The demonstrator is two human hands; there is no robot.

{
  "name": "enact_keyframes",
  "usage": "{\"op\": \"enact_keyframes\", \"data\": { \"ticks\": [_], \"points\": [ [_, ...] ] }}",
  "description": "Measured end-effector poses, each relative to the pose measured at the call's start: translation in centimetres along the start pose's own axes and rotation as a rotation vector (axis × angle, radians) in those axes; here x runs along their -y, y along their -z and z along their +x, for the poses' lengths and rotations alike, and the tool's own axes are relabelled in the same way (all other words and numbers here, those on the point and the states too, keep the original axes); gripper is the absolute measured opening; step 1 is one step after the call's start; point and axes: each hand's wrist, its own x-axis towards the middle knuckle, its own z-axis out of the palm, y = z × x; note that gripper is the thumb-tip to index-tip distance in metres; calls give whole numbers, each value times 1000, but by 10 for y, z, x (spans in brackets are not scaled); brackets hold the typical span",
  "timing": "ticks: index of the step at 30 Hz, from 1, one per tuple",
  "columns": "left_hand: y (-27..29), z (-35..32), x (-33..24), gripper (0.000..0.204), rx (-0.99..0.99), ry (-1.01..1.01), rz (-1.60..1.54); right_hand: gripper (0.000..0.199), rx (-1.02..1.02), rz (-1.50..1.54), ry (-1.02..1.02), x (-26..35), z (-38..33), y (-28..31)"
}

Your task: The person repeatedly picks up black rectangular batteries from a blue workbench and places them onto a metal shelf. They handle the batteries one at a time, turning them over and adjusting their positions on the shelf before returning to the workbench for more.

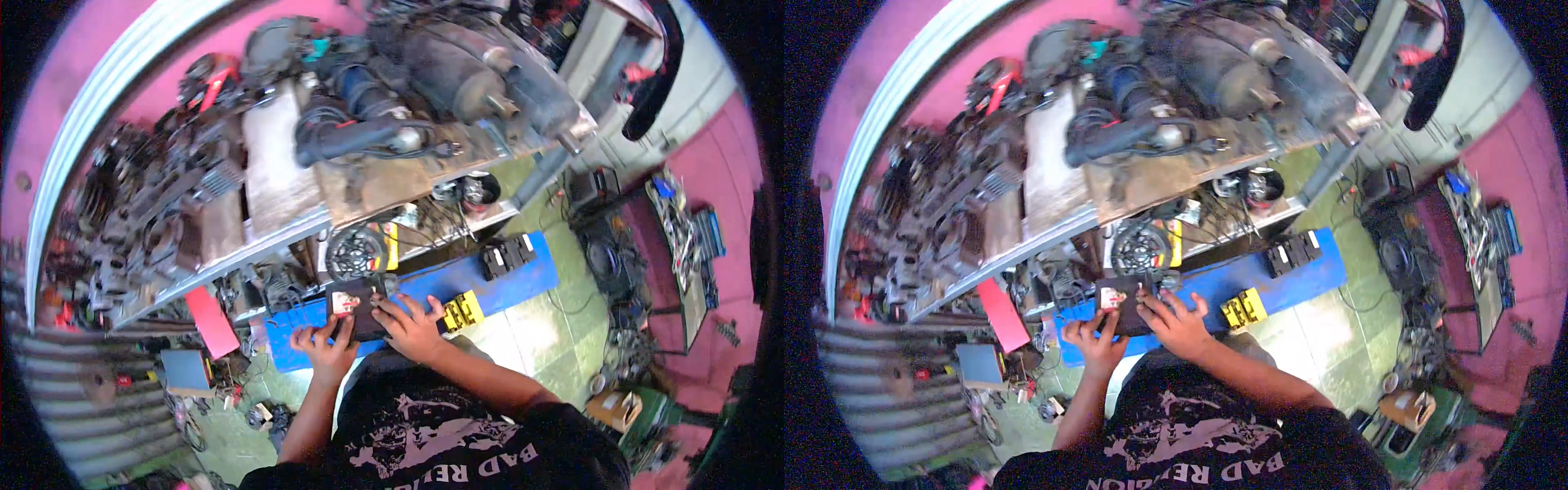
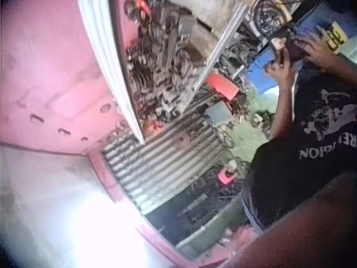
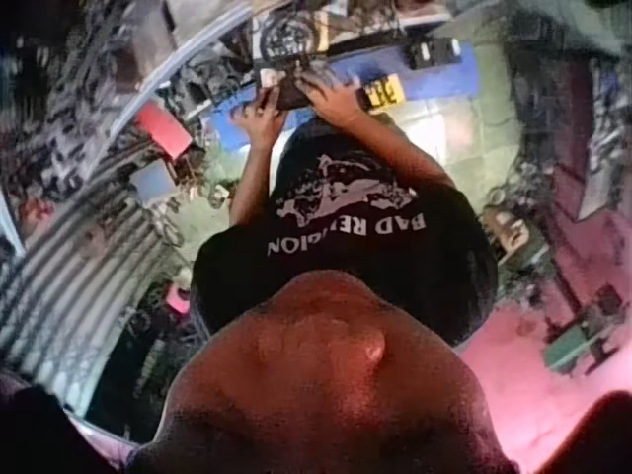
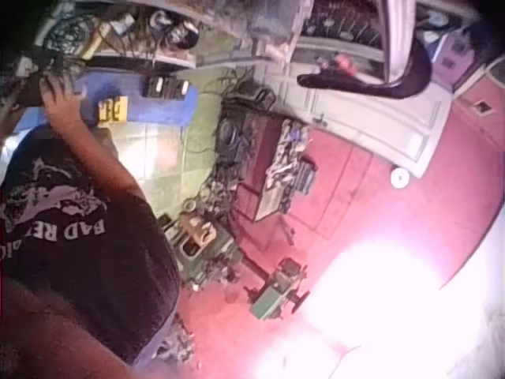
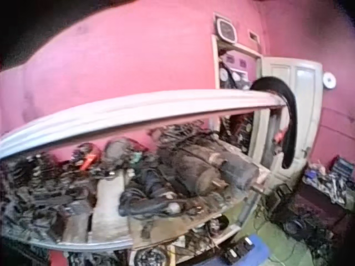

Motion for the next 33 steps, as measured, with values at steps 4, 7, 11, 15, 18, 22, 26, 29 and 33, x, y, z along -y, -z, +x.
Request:
{"op": "enact_keyframes", "data": {
  "ticks": [4,7,11,15,18,22,26,29,33],
  "points": [
    [52,55,25,58,-99,27,189,49,-37,131,114,4,88,24],
    [78,125,50,69,-146,68,159,76,53,166,200,-5,176,44],
    [99,203,86,84,-109,153,175,63,95,272,167,-7,281,47],
    [84,239,131,84,112,164,393,63,300,417,96,-6,344,27],
    [73,251,143,86,252,219,419,65,498,441,-1,-12,361,25],
    [63,266,158,88,378,333,283,71,582,523,24,-25,375,11],
    [41,285,179,89,422,343,79,79,509,491,12,-45,378,-21],
    [36,286,197,93,474,363,-34,78,409,349,-140,-28,356,-1],
    [26,283,218,97,455,304,-307,32,-204,313,-237,-29,270,6]
  ]
}}
